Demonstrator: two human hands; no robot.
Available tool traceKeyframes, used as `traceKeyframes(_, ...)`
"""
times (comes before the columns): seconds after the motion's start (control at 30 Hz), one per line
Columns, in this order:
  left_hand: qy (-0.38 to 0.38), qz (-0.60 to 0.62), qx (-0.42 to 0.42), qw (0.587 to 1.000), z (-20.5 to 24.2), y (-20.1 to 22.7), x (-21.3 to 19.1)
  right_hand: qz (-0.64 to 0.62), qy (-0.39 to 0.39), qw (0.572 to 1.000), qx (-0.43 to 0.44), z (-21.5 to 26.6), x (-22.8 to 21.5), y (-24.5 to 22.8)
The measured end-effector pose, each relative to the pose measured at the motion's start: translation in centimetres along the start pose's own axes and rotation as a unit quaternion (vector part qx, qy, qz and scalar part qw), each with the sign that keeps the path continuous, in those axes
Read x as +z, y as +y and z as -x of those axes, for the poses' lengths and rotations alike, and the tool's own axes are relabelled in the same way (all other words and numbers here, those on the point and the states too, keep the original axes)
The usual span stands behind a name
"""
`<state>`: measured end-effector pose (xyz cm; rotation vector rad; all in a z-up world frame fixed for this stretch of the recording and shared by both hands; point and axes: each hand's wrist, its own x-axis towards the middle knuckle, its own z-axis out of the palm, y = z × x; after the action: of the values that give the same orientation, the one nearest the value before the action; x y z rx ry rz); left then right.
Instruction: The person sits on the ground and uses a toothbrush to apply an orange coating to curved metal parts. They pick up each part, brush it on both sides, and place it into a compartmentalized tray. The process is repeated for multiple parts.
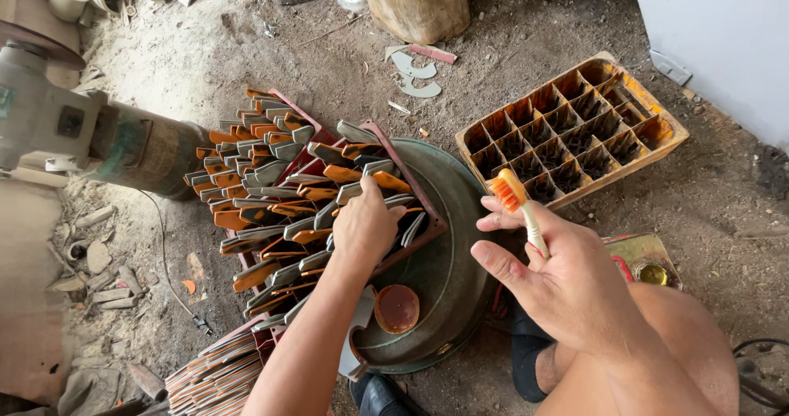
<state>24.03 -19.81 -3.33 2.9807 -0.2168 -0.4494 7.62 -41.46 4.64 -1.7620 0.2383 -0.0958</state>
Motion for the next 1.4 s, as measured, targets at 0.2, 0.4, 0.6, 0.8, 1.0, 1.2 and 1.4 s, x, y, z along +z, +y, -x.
traceKeyframes(0.2, 0.036, -0.072, 0.021, 0.997, 0.3, 0.7, 0.2, 0.029, 0.013, 0.986, -0.166, -0.1, 0.2, 0.7)
traceKeyframes(0.4, 0.045, -0.081, 0.045, 0.995, 0.2, -0.1, 0.1, 0.077, 0.001, 0.997, -0.002, -0.4, 0.5, 0.1)
traceKeyframes(0.6, 0.051, 0.024, 0.045, 0.997, 0.6, -0.8, 0.4, 0.105, -0.009, 0.994, 0.016, -0.4, 0.9, -0.5)
traceKeyframes(0.8, 0.012, 0.034, 0.021, 0.999, 0.4, -0.6, 0.5, 0.121, -0.005, 0.991, -0.056, -0.5, 1.7, -0.7)
traceKeyframes(1.0, -0.003, 0.035, 0.005, 0.999, -0.1, -0.1, 0.4, 0.127, -0.016, 0.992, 0.011, -0.7, 1.9, -1.0)
traceKeyframes(1.2, 0.037, 0.036, 0.013, 0.999, -0.3, -0.4, 0.4, 0.15, -0.027, 0.987, 0.058, -0.6, 1.7, -1.0)
traceKeyframes(1.4, 0.103, 0.06, 0.006, 0.993, 0.5, -0.2, 1.4, 0.122, -0.018, 0.992, -0.031, -0.6, 1.8, -0.8)
